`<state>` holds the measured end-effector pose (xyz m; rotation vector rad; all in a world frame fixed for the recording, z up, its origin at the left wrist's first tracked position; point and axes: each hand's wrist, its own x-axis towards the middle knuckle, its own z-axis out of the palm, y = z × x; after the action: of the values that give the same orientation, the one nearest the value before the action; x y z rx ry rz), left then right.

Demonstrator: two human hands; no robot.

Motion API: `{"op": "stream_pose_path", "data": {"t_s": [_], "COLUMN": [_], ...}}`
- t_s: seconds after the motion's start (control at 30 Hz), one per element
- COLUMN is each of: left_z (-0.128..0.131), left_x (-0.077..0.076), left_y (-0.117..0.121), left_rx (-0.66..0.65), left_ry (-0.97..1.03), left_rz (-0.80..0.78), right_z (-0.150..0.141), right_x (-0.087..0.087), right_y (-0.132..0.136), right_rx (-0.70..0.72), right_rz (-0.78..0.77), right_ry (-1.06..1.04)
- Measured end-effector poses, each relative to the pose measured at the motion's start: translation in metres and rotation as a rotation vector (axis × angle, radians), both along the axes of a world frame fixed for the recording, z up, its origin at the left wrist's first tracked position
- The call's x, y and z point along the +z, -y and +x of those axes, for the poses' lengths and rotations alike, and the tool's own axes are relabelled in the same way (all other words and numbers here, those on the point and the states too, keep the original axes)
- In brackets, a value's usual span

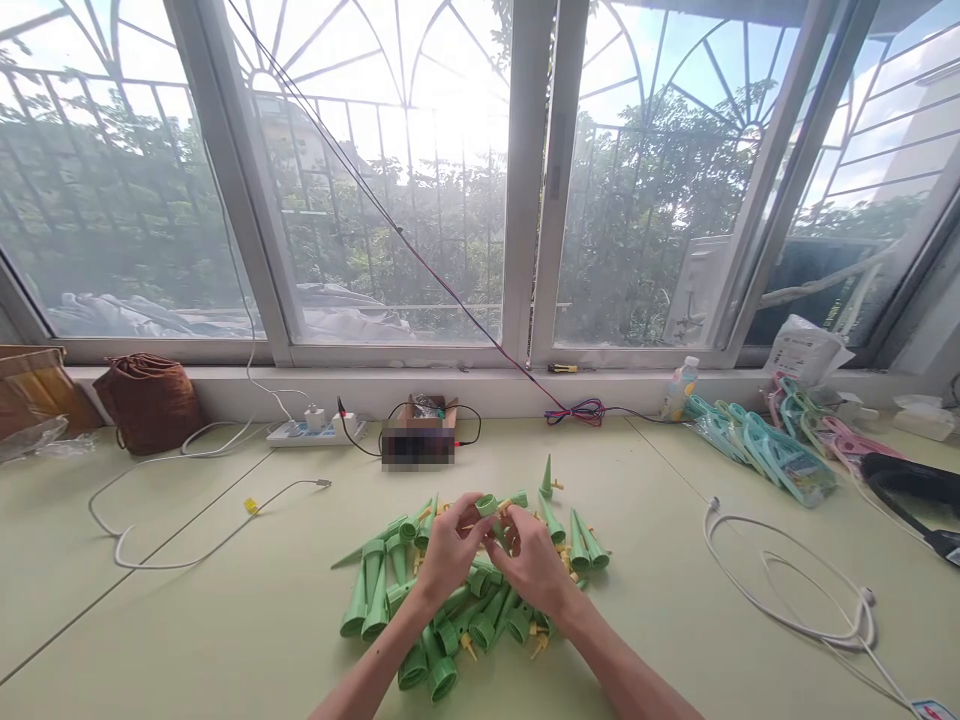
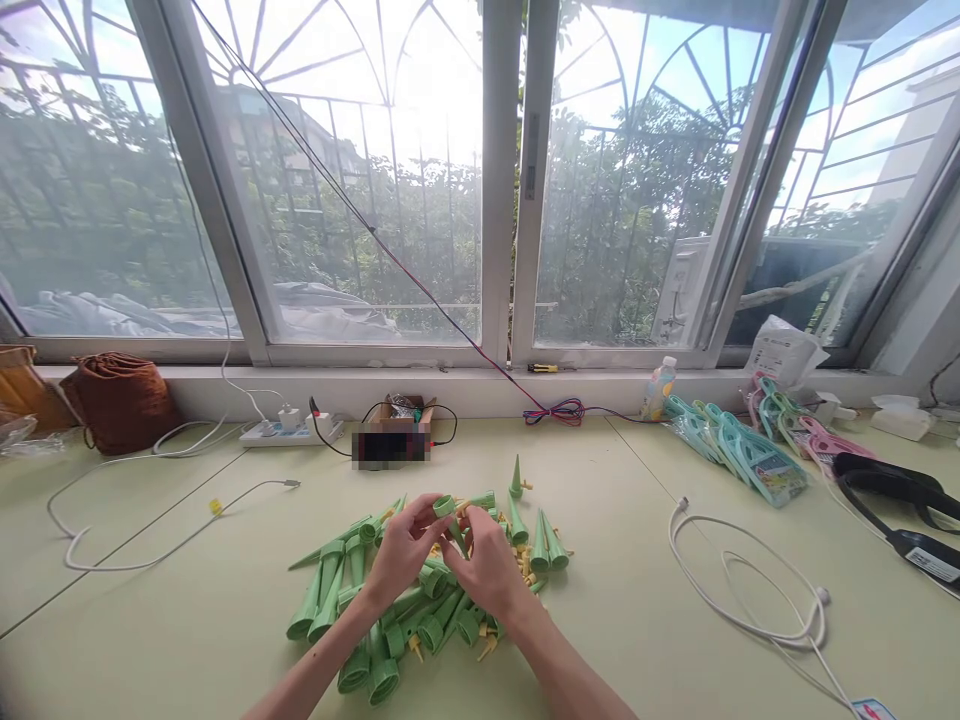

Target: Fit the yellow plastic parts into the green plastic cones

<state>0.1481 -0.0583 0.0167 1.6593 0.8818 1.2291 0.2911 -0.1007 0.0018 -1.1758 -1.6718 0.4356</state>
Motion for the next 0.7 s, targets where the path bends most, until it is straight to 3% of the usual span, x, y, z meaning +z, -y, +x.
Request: {"op": "stream_pose_path", "data": {"t_s": [0.7], "left_z": [-0.0017], "left_x": [-0.0046], "left_y": [0.0001], "left_rx": [0.068], "left_ry": [-0.116], "left_rz": [0.162], "right_z": [0.0029], "right_x": [-0.003], "right_y": [-0.0008], "right_rx": [-0.027], "right_rz": [0.052], "right_ry": [0.106]}}
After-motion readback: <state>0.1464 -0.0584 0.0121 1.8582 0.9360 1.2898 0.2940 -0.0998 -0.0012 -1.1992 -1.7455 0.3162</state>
